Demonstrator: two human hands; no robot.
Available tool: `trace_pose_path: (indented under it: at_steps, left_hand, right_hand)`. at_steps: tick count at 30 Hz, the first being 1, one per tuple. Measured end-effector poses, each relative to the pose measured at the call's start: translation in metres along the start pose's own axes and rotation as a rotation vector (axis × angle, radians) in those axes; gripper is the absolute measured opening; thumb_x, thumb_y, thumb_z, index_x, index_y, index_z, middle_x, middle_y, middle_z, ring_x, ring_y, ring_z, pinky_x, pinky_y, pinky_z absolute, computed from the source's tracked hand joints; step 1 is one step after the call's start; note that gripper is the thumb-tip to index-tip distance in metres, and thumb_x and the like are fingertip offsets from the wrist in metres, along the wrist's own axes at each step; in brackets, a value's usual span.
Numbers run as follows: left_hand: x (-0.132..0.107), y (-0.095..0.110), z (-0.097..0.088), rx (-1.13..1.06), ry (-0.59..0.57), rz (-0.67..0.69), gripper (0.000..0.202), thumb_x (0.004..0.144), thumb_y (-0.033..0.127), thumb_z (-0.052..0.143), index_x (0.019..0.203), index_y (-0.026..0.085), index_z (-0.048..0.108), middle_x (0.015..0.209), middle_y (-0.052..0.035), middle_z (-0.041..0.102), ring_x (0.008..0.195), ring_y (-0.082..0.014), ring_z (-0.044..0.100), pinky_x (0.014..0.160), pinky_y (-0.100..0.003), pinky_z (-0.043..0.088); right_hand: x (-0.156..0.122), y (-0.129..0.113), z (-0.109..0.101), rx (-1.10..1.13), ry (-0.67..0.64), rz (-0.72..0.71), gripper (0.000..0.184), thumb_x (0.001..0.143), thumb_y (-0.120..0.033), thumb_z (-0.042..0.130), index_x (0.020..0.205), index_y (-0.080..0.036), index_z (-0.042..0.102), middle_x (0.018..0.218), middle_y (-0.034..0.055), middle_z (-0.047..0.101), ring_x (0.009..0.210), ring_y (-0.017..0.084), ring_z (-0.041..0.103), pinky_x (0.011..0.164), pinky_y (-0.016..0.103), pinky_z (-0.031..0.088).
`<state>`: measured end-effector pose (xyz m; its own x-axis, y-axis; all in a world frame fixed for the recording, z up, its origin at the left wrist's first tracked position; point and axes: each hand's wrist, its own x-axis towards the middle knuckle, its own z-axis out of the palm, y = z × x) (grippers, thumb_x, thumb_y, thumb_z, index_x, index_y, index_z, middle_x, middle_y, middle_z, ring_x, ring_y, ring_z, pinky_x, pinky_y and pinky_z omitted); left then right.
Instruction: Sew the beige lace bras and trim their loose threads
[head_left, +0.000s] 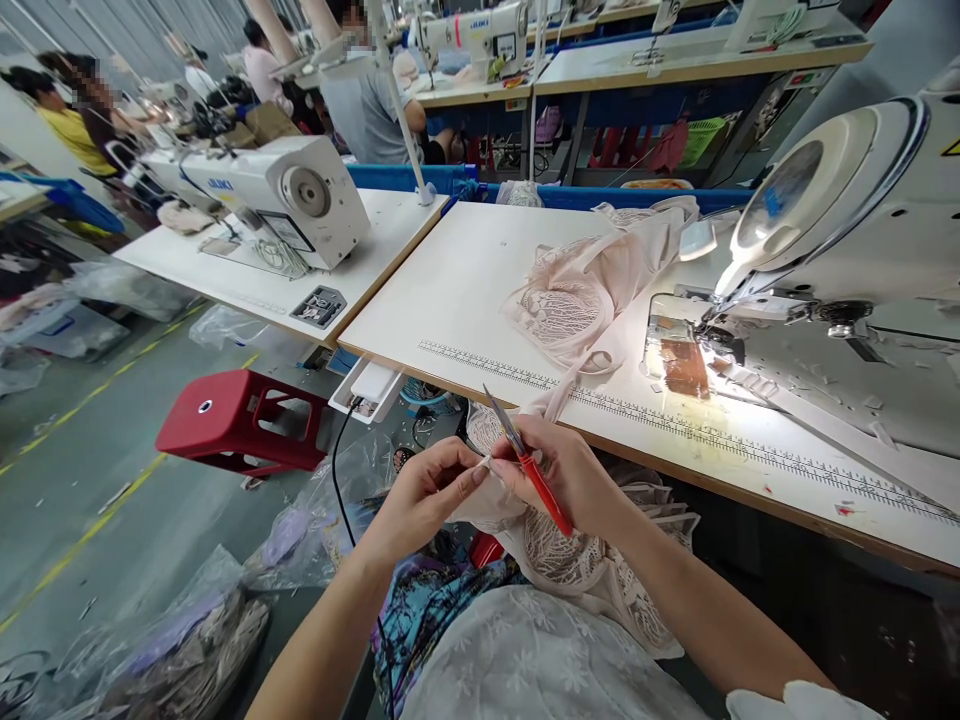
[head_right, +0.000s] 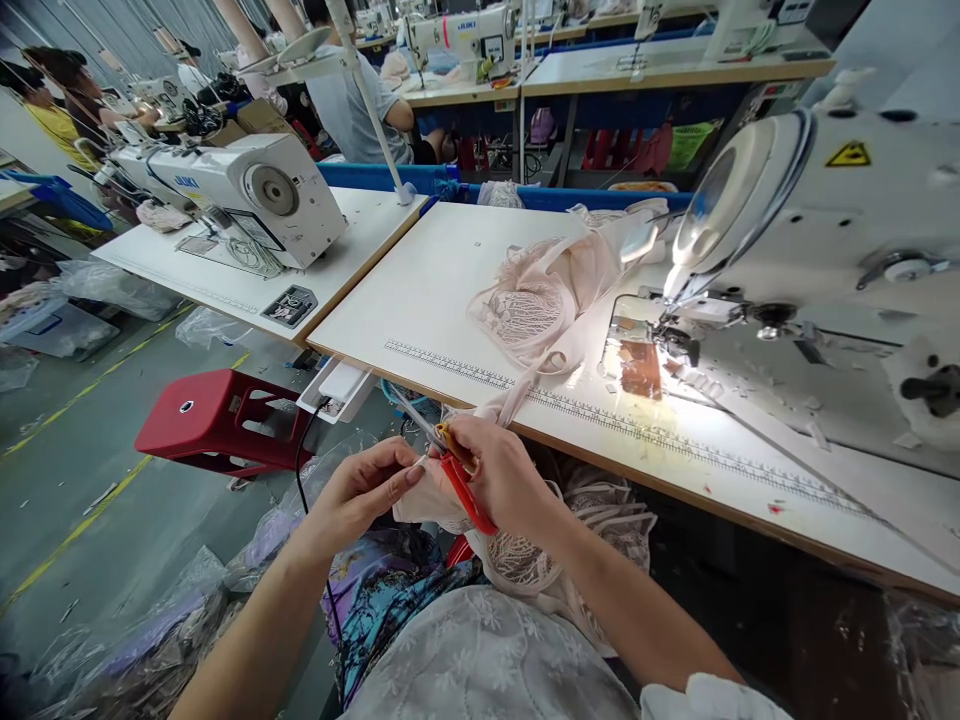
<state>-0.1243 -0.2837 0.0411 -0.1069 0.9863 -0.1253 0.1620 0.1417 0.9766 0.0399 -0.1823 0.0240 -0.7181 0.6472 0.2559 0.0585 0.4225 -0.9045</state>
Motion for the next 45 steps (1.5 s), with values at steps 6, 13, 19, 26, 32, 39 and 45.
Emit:
trace_pose_path:
  at_steps: [6,13,19,26,32,39,45]
  left_hand:
    - [-0.005,0.0,-0.005,0.347,0.007,0.239,0.03,0.098,0.039,0.051,0.079,0.019,0.061,0.08,-0.0046,0.059,0.086,-0.0193,0.05,0.079,-0.029,0.041]
    - [-0.006,-0.013,0.004,0.376,0.049,0.251,0.029,0.102,0.037,0.041,0.087,0.018,0.058,0.078,-0.0028,0.058,0.068,-0.0139,0.052,0.062,-0.023,0.041]
    - [-0.007,-0.021,0.007,0.353,0.092,0.236,0.024,0.095,0.039,0.052,0.088,0.017,0.06,0.07,0.0002,0.059,0.059,-0.011,0.048,0.056,-0.021,0.038]
    - [-0.008,-0.022,0.005,0.136,0.011,0.14,0.032,0.097,0.043,0.051,0.081,0.016,0.058,0.066,0.0021,0.05,0.058,-0.0094,0.039,0.052,-0.02,0.031]
    - [-0.007,-0.017,0.006,0.087,-0.064,0.074,0.035,0.097,0.044,0.05,0.078,0.015,0.056,0.065,0.0027,0.046,0.058,-0.009,0.036,0.051,-0.02,0.029]
    - [-0.007,-0.025,0.003,0.278,-0.01,0.142,0.016,0.093,0.028,0.051,0.089,0.016,0.06,0.069,0.0019,0.052,0.058,-0.0092,0.042,0.051,-0.019,0.03]
    - [-0.01,-0.045,0.002,0.111,0.18,0.127,0.018,0.091,0.032,0.056,0.082,0.016,0.06,0.079,-0.0032,0.06,0.072,-0.014,0.052,0.066,-0.023,0.041]
  right_hand:
    - [0.007,-0.007,-0.001,0.17,-0.061,0.116,0.009,0.078,-0.023,0.065,0.071,-0.017,0.064,0.067,-0.0011,0.062,0.059,0.013,0.054,0.057,0.024,0.044]
    - [0.01,-0.006,-0.001,0.242,-0.044,0.173,0.018,0.076,-0.034,0.066,0.068,-0.018,0.065,0.063,-0.0003,0.059,0.055,0.012,0.05,0.052,0.024,0.042]
    - [0.008,-0.009,-0.003,0.219,-0.106,0.223,0.016,0.076,-0.032,0.066,0.069,-0.018,0.064,0.063,-0.0007,0.059,0.058,0.013,0.052,0.054,0.024,0.043]
    - [0.009,-0.006,-0.004,0.255,-0.168,0.267,0.02,0.077,-0.034,0.069,0.069,-0.018,0.062,0.057,-0.0036,0.052,0.052,0.01,0.045,0.047,0.021,0.036]
    - [0.012,-0.011,-0.009,0.136,-0.254,0.237,0.01,0.076,-0.027,0.068,0.073,-0.018,0.063,0.063,-0.0023,0.061,0.056,0.011,0.053,0.052,0.021,0.041]
    - [0.011,-0.019,-0.02,0.013,-0.135,0.192,0.01,0.078,-0.025,0.058,0.07,-0.019,0.06,0.068,0.0005,0.061,0.061,0.014,0.056,0.057,0.025,0.045]
    - [0.0,-0.006,-0.025,0.085,-0.033,0.218,0.011,0.082,-0.029,0.062,0.076,-0.02,0.062,0.076,0.0045,0.067,0.071,0.021,0.063,0.061,0.03,0.05]
